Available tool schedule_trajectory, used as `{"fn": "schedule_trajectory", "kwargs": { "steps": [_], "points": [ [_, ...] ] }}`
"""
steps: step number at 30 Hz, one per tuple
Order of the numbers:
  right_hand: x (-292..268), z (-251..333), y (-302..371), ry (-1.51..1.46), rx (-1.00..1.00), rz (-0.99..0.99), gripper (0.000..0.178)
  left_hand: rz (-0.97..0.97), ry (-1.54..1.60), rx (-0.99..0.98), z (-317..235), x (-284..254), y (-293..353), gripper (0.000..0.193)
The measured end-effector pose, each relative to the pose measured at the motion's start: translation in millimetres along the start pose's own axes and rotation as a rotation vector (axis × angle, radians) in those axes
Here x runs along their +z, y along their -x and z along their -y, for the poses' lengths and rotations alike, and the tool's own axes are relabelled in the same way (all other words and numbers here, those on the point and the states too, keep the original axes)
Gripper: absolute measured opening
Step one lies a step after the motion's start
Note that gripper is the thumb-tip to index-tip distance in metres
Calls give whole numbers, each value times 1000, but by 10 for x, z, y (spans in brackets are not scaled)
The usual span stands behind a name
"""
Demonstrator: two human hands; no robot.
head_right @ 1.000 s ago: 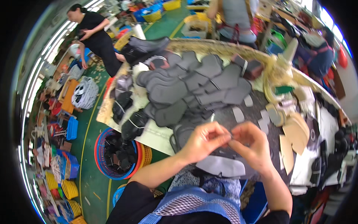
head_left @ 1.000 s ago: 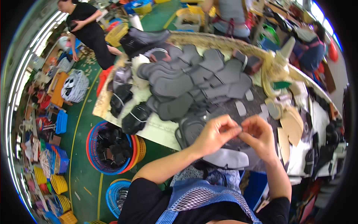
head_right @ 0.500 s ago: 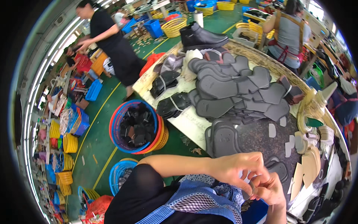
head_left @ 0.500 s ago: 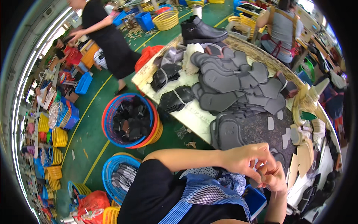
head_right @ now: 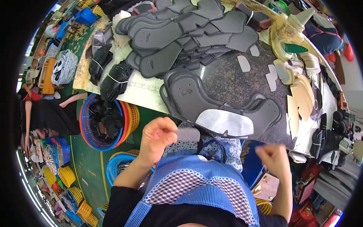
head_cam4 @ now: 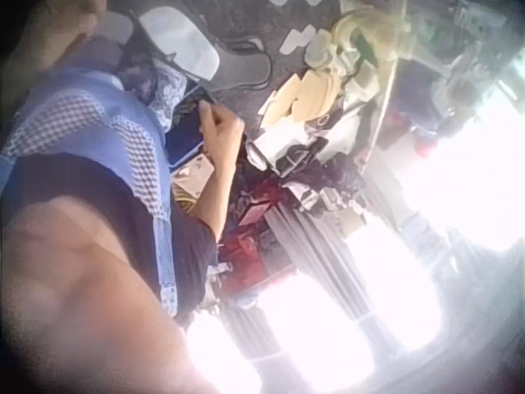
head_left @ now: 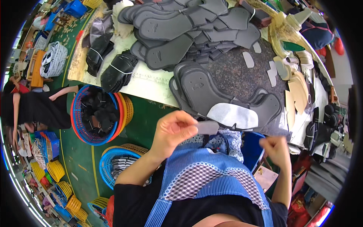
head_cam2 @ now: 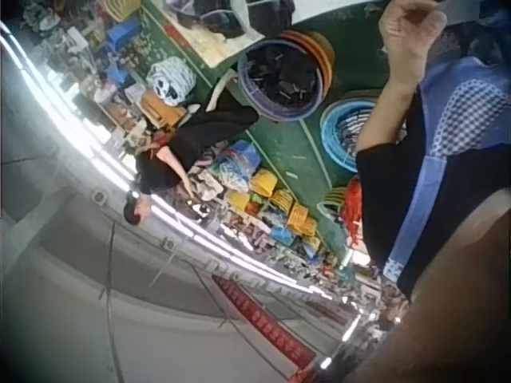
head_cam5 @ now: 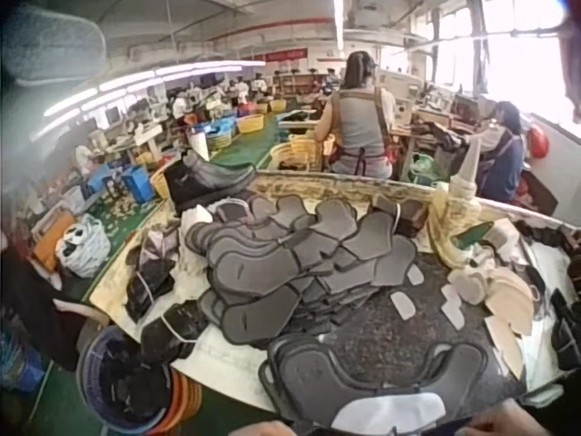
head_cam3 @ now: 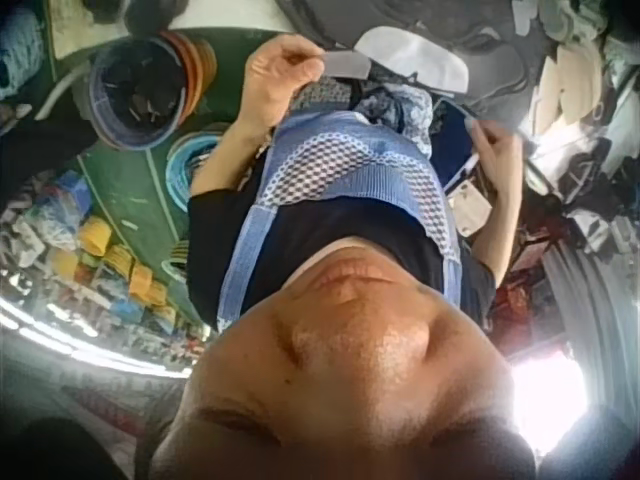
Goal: Manually applying adhesive-backed components and lining to leather shoe uppers at a workstation.
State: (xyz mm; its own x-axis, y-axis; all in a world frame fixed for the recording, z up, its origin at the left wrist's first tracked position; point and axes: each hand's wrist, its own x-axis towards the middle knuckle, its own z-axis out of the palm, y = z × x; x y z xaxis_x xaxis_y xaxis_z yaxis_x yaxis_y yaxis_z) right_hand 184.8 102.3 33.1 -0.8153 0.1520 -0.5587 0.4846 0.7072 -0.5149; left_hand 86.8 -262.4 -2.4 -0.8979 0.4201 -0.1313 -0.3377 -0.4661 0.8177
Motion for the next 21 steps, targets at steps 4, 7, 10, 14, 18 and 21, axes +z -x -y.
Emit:
{"fn": "schedule_trajectory", "kwargs": {
  "steps": [4, 7, 10, 14, 18, 21],
  "points": [
    [176, 1380, -610, -556, -379, 282, 37, -68, -18, 71, -8, -116, -256, 16],
    [385, 1796, -1079, -374, -355, 275, 30, -155, -213, 115, 16, -235, -586, 27],
    [514, 1832, -1362, -362, -334, 243, 30, -278, -423, 155, -19, -293, -796, 59],
    [601, 1829, -1539, -235, -308, 193, 31, -303, -574, 100, 40, -349, -891, 49],
    [541, 1848, -1641, 113, -435, 49, 29, -255, -1040, 124, -75, -361, -1033, 45],
    [128, 1509, -1809, -5, -471, -94, 23, -353, -1133, 149, -239, -555, -889, 39]
  ]
}}
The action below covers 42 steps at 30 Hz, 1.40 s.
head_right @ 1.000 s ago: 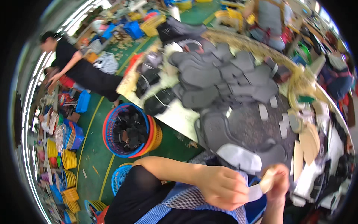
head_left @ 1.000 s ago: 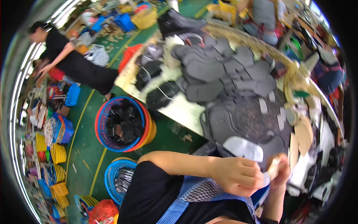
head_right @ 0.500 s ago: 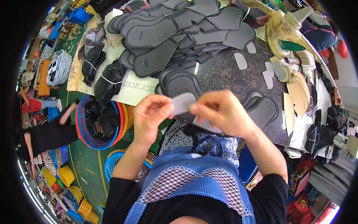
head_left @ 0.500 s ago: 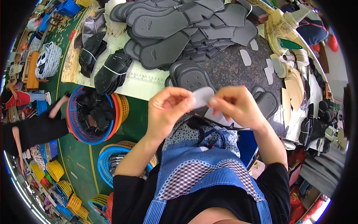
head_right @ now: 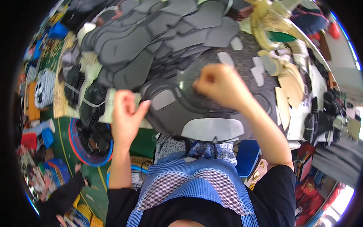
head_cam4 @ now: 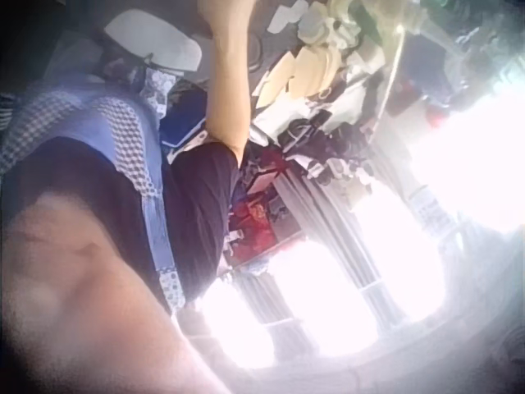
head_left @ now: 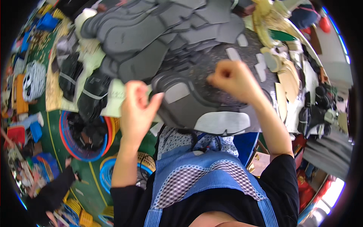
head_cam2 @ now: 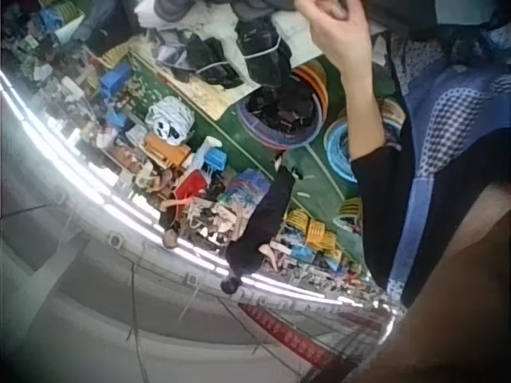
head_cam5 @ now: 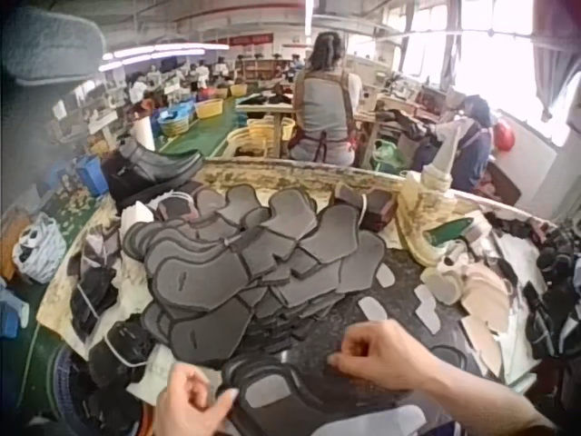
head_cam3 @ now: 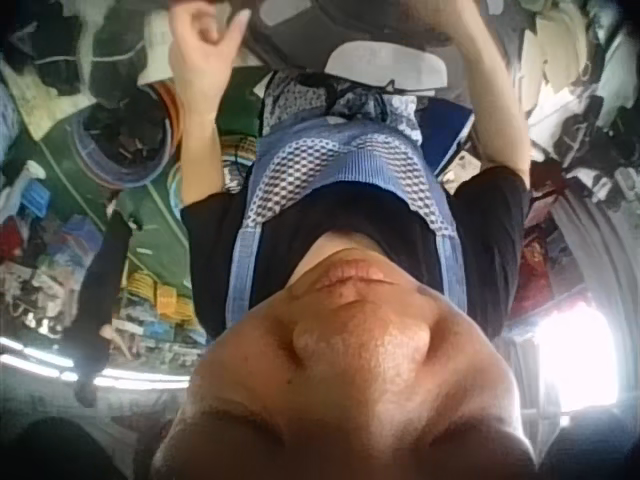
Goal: Manually applying adhesive-backed components and lining to leather shoe uppers at a workstation.
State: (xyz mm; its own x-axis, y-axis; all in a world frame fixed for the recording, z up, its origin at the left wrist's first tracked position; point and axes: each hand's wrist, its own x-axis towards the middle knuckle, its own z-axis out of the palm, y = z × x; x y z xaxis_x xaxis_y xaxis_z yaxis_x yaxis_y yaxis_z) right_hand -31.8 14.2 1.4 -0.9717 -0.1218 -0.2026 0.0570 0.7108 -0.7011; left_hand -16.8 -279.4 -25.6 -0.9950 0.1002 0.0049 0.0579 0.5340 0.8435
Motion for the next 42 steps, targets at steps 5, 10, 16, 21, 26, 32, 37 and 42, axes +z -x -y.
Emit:
{"fn": "schedule_trajectory", "kwargs": {
  "steps": [5, 10, 16, 21, 26, 32, 37, 42],
  "points": [
    [-450, -675, 55, 205, 64, -402, 38, 11, 357, 66, -251, 67, 31, 20],
    [-510, -702, -45, 162, 70, -273, 40, 231, 387, 223, -730, 353, -121, 20],
    [-241, -32, 416, -464, -47, -138, 27, 411, 683, 125, -992, 821, -302, 37],
    [-351, 143, 944, -825, 92, -119, 15, 594, 652, 52, -1058, 759, -113, 10],
    [-512, 61, 1299, -838, 111, 151, 6, 975, 868, 59, -1195, 706, 37, 44],
    [-470, -98, 1713, -1003, 152, 531, 9, 1214, 628, 144, -1410, 760, 273, 65],
    [-119, -407, 2110, -1281, -27, 229, 11, 621, 422, 1160, -1446, 970, 577, 24],
    [93, -1347, 3068, -1428, 472, -605, 16, 697, 471, 1067, -1704, 854, 448, 14]
  ]
}}
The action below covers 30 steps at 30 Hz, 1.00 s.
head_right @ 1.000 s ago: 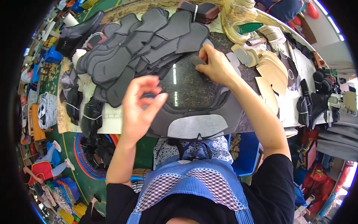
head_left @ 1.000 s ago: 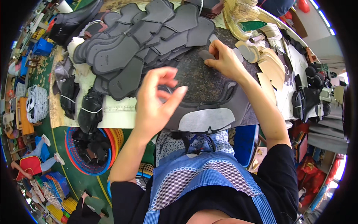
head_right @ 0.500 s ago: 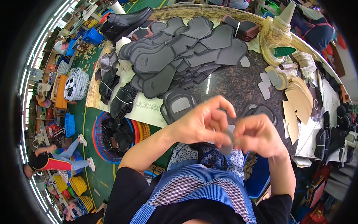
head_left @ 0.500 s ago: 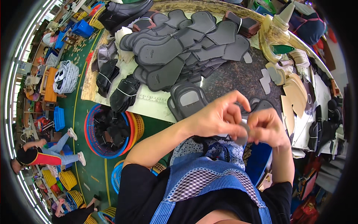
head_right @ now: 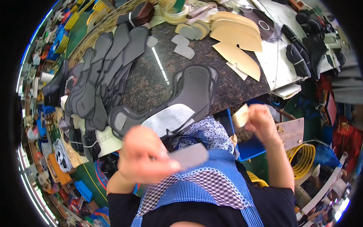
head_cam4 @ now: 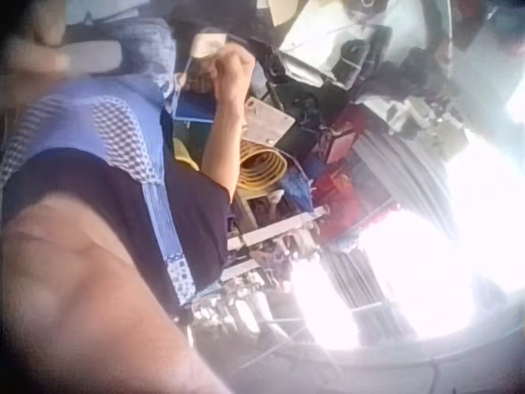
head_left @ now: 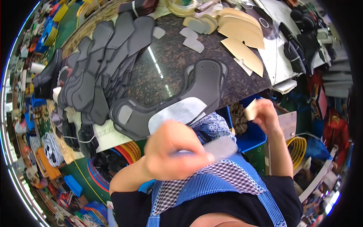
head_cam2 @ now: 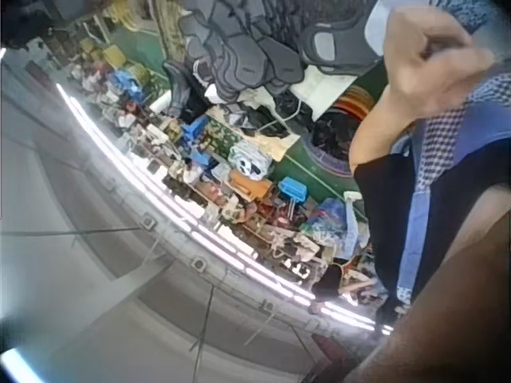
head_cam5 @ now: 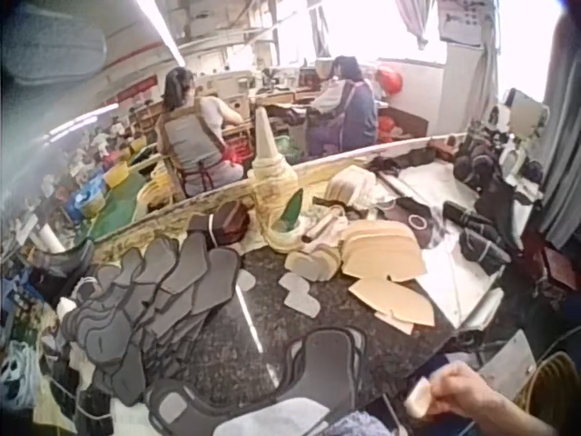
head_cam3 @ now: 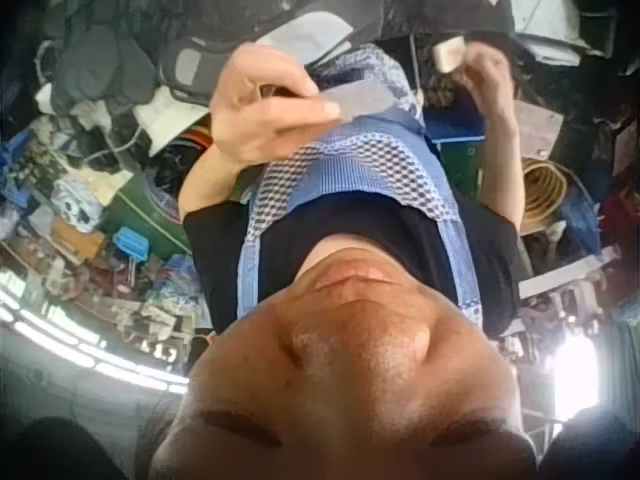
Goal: Manually applying adhesive-backed components and lining to leather shoe uppers at a workstation.
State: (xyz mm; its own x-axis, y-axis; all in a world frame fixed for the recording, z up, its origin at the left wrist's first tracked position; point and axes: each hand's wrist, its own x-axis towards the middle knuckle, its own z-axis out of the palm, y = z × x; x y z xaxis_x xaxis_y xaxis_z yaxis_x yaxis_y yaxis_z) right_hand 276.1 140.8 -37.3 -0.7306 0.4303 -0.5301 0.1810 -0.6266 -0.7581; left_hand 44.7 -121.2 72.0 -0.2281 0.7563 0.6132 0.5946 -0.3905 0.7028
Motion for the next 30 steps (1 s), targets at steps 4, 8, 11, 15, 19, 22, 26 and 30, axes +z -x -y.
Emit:
{"fn": "schedule_trajectory", "kwargs": {
  "steps": [4, 8, 11, 15, 19, 22, 26, 30],
  "points": [
    [-714, -237, 231, 1927, 186, 55, 39, -131, 677, -786, 405, 66, -84, 13],
    [591, 390, -86, 634, -79, 151, 34, -87, 708, -966, 740, 191, -190, 13],
    [1054, 474, -468, 508, -151, 188, 26, -81, 676, -1009, 1059, 258, -320, 27],
    [1048, 391, -833, 619, -216, 105, 27, -102, 328, -980, 1385, 344, -421, 66],
    [1096, 399, -892, 667, -135, 12, 29, -113, 272, -959, 1470, 423, -413, 57],
    [1178, 390, -919, 760, -101, -45, 29, 5, 51, -905, 1465, 395, -413, 54],
    [1167, 334, -989, 1248, -540, -164, 36, 136, -618, -509, 1398, 362, -449, 44],
    [756, 552, -771, 539, -421, -250, 33, -165, -980, -551, 1290, -617, -413, 42]
  ]
}}
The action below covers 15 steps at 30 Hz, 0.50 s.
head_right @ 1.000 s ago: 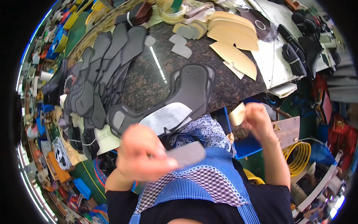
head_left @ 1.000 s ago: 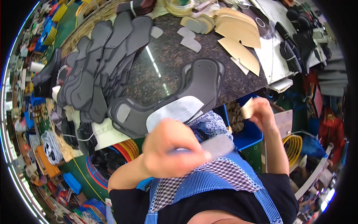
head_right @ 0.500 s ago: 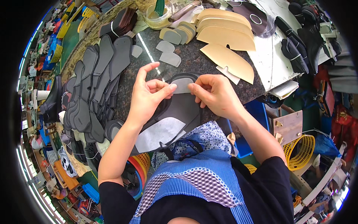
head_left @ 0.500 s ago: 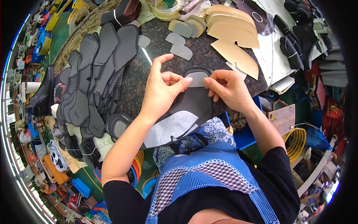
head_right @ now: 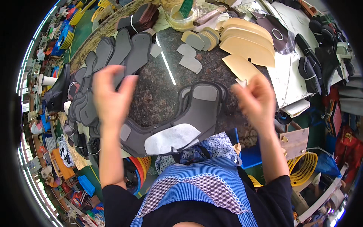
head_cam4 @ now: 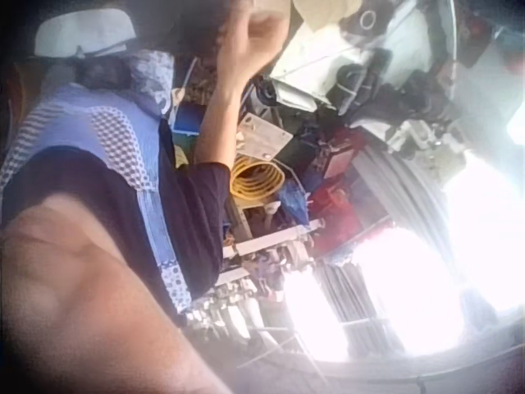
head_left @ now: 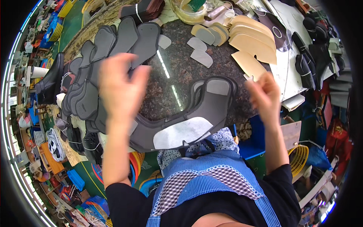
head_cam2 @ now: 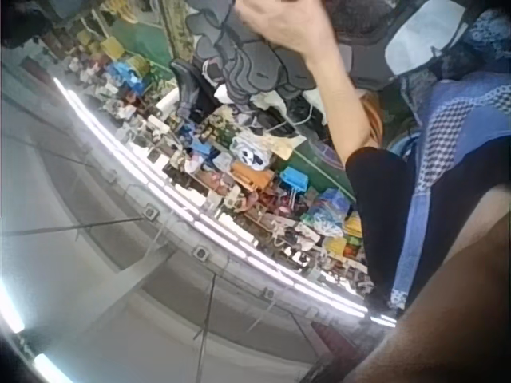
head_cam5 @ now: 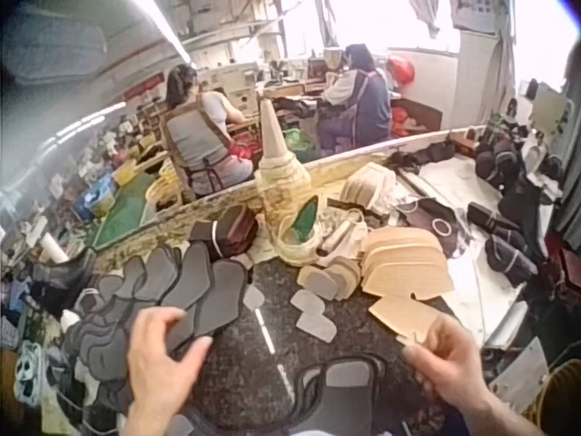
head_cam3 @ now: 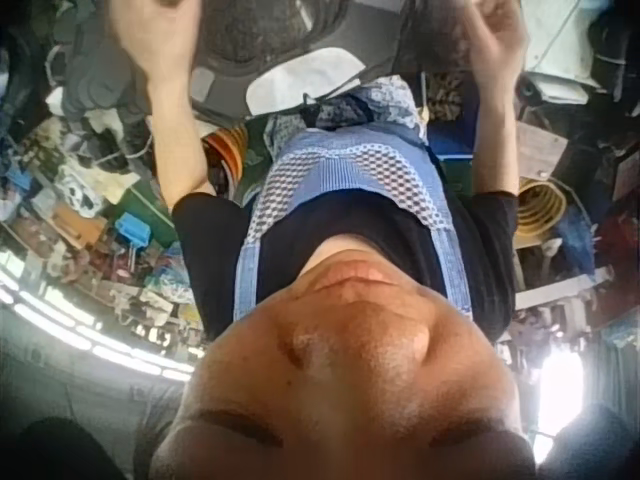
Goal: Manually applying adhesive-backed components and lining to leather shoe uppers at a workstation.
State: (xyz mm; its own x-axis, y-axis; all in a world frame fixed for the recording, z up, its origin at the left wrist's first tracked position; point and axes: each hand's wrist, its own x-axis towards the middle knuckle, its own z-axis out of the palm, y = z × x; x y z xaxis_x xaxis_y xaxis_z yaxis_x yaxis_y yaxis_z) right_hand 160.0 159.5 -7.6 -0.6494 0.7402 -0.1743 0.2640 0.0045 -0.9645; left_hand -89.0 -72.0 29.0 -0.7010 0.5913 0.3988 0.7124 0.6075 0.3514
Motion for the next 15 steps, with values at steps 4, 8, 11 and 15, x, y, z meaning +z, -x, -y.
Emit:
{"fn": "schedule_trajectory", "kwargs": {
  "steps": [4, 8, 11, 15],
  "points": [
    [-440, -148, -250, 705, -446, -287, 29, 140, -2, -281, 1404, -508, 199, 65],
    [-535, -276, -393, 743, -334, -104, 39, 198, 209, -234, 1724, -466, 222, 47],
    [-554, -243, -439, 719, -373, 52, 35, 193, 68, -142, 1677, -557, 269, 48],
    [-524, -288, -397, 797, -544, -20, 22, 229, -36, -77, 1649, -604, 270, 44]
  ]
}}
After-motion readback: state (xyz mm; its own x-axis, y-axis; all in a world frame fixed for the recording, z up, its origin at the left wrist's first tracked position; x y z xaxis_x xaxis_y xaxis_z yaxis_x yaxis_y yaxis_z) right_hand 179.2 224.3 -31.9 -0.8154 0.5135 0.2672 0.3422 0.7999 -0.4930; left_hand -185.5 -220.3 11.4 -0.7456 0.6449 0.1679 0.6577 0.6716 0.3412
